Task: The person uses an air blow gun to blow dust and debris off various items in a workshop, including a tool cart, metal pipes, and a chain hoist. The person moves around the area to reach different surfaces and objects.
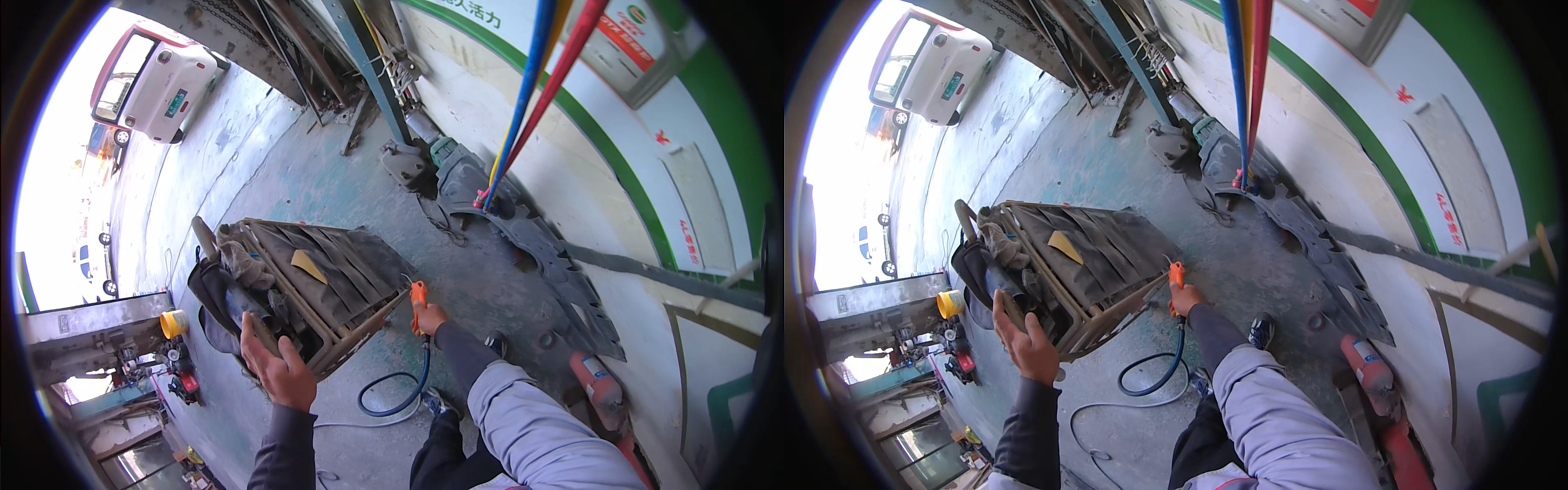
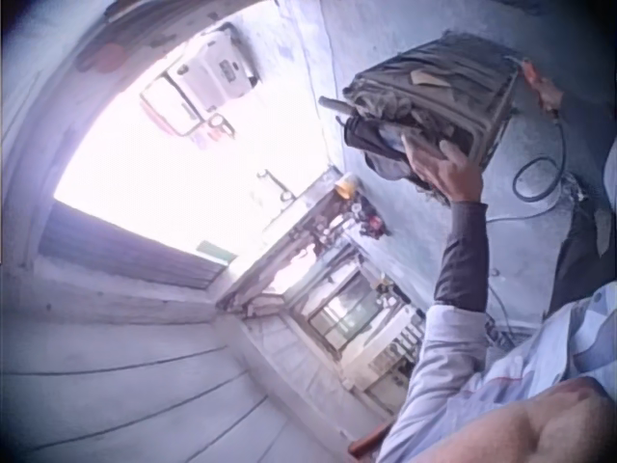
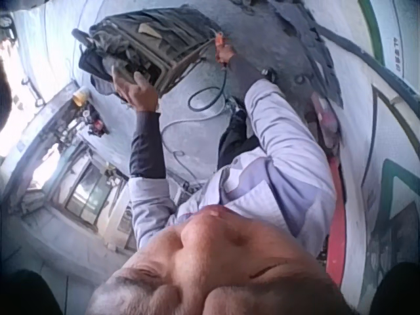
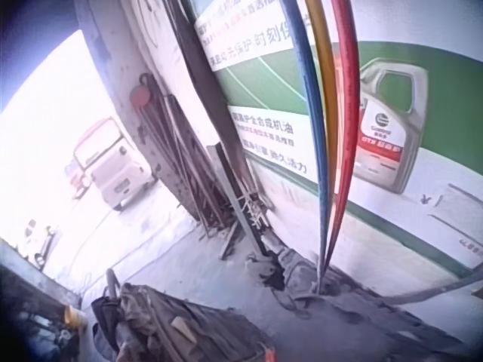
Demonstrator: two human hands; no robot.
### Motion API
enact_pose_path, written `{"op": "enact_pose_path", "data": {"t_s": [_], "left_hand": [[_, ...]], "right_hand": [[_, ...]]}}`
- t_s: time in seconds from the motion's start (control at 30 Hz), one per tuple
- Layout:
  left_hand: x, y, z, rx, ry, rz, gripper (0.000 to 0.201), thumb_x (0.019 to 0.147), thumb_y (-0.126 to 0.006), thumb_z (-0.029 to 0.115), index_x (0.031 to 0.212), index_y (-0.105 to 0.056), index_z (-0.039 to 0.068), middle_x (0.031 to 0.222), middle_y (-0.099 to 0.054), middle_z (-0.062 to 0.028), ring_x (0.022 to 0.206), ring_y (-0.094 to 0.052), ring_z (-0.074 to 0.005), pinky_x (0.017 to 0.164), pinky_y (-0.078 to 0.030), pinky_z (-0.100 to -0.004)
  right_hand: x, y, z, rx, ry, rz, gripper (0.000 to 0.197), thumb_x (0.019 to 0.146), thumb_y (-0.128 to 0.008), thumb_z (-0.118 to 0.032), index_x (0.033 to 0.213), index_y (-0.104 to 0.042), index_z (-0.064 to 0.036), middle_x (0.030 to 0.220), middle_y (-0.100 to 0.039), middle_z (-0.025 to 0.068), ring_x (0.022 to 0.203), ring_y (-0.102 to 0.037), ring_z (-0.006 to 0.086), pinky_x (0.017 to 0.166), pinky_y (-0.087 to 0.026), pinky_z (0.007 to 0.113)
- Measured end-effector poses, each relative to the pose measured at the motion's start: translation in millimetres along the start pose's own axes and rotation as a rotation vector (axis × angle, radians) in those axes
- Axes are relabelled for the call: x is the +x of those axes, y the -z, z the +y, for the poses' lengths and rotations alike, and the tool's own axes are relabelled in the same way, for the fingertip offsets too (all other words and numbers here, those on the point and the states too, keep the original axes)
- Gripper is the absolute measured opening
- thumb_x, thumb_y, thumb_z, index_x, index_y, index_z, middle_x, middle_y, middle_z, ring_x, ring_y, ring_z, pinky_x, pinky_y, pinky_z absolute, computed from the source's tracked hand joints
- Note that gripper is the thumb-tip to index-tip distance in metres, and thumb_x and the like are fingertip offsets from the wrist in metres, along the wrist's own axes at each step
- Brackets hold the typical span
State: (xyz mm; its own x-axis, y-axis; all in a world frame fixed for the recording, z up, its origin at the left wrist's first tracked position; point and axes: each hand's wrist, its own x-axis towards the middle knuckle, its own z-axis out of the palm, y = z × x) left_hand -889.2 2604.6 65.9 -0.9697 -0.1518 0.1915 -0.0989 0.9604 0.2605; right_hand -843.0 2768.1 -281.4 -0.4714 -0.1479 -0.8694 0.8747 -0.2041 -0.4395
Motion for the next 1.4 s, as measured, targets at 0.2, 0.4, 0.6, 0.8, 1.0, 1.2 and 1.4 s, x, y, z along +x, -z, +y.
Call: {"op": "enact_pose_path", "data": {"t_s": [0.2,0.4,0.6,0.8,1.0,1.2,1.4], "left_hand": [[2.1,0.3,6.4,-0.018,0.002,-0.014,0.063,0.089,-0.049,0.006,0.148,-0.031,-0.005,0.146,-0.039,-0.0226,0.136,-0.036,-0.0374,0.116,-0.022,-0.0415],[2.2,0.5,5.9,-0.029,-0.005,-0.034,0.062,0.090,-0.048,0.007,0.148,-0.031,-0.006,0.147,-0.038,-0.0233,0.138,-0.035,-0.0378,0.117,-0.022,-0.0416],[2.0,0.4,5.8,-0.033,-0.007,-0.031,0.062,0.090,-0.048,0.008,0.148,-0.031,-0.007,0.148,-0.038,-0.0235,0.138,-0.034,-0.0379,0.117,-0.022,-0.0417],[1.9,1.4,6.0,-0.011,-0.040,-0.020,0.063,0.089,-0.049,0.007,0.148,-0.031,-0.007,0.147,-0.038,-0.0235,0.138,-0.035,-0.0381,0.117,-0.021,-0.0423],[1.1,2.2,4.8,-0.015,-0.021,-0.020,0.064,0.088,-0.049,0.006,0.148,-0.031,-0.005,0.147,-0.039,-0.0233,0.137,-0.035,-0.0386,0.117,-0.020,-0.0435],[0.5,3.6,3.3,0.000,-0.018,-0.015,0.066,0.085,-0.051,0.005,0.148,-0.031,-0.004,0.147,-0.039,-0.0234,0.138,-0.034,-0.0391,0.117,-0.020,-0.0455],[2.3,7.0,2.1,-0.032,-0.021,-0.001,0.070,0.083,-0.054,0.004,0.148,-0.029,-0.004,0.146,-0.037,-0.0262,0.138,-0.033,-0.0415,0.117,-0.019,-0.0472]], "right_hand": [[30.6,-10.5,-12.0,-0.127,0.044,0.009,0.047,0.103,-0.046,-0.042,0.094,-0.059,0.0023,0.071,-0.065,0.0104,0.051,-0.062,0.0192,0.049,-0.051,0.034],[43.9,-13.9,-21.8,-0.110,0.108,0.036,0.046,0.103,-0.047,-0.043,0.093,-0.058,0.0013,0.071,-0.064,0.0089,0.049,-0.060,0.0175,0.048,-0.050,0.033],[39.9,-6.2,-24.0,0.021,0.113,0.064,0.048,0.101,-0.049,-0.046,0.096,-0.060,0.0004,0.069,-0.064,0.0077,0.048,-0.060,0.0177,0.049,-0.050,0.033],[17.2,19.1,-17.5,-0.047,0.045,0.026,0.053,0.101,-0.046,-0.050,0.101,-0.060,0.0020,0.071,-0.065,0.0083,0.051,-0.061,0.0179,0.051,-0.052,0.033],[-14.7,48.2,-7.8,-0.027,0.015,0.032,0.054,0.102,-0.045,-0.049,0.102,-0.061,0.0027,0.072,-0.066,0.0096,0.053,-0.062,0.0191,0.050,-0.052,0.033],[-45.2,60.8,-28.1,-0.002,0.090,0.049,0.054,0.102,-0.046,-0.048,0.109,-0.061,0.0029,0.079,-0.069,0.0120,0.062,-0.065,0.0184,0.049,-0.053,0.032],[-64.1,65.7,-126.6,-0.069,0.298,0.236,0.056,0.100,-0.048,-0.051,0.108,-0.063,0.0030,0.074,-0.067,0.0102,0.059,-0.064,0.0187,0.047,-0.051,0.033]]}}
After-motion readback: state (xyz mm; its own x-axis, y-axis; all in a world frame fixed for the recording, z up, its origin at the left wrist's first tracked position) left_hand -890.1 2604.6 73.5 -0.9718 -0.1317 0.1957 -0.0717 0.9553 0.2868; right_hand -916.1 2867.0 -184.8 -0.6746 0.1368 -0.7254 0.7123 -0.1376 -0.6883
